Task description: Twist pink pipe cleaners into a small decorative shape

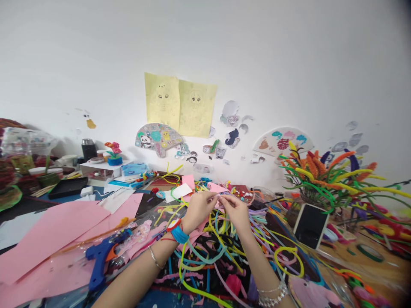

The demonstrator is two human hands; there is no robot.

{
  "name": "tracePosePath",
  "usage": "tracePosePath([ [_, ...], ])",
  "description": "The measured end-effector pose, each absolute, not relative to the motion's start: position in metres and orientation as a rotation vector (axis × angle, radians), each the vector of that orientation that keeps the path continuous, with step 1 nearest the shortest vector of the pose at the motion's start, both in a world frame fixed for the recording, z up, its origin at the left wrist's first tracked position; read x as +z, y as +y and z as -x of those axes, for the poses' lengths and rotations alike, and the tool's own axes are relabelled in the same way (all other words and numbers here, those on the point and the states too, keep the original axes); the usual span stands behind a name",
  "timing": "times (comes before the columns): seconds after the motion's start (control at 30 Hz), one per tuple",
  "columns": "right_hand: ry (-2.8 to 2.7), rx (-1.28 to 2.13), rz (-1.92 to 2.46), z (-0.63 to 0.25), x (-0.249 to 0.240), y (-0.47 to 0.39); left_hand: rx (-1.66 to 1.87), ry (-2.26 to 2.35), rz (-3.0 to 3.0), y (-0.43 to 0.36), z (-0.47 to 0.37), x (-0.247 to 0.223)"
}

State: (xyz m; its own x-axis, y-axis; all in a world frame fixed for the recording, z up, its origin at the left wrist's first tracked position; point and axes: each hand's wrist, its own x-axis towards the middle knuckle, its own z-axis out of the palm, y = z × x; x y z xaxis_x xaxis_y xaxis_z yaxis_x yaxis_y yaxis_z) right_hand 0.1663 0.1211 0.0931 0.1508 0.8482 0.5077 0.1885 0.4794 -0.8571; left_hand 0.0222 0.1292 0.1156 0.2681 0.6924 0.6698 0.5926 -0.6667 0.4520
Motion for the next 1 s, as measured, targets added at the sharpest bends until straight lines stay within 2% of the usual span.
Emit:
tracePosePath([
  [0.4,-1.382,0.542,1.040,-0.166,0.095,0.116,1.324,1.165,-2.278,0.127,-0.021,0.120],
  [0.63,-1.306,0.583,1.031,-0.170,0.093,0.123,1.045,0.800,-1.628,0.137,-0.017,0.124],
  [0.8,-1.262,0.660,1.040,-0.175,0.089,0.127,0.890,0.670,-1.448,0.143,-0.013,0.125],
  [1.0,-1.304,0.736,1.021,-0.174,0.095,0.122,0.914,0.637,-1.343,0.148,-0.015,0.121],
])
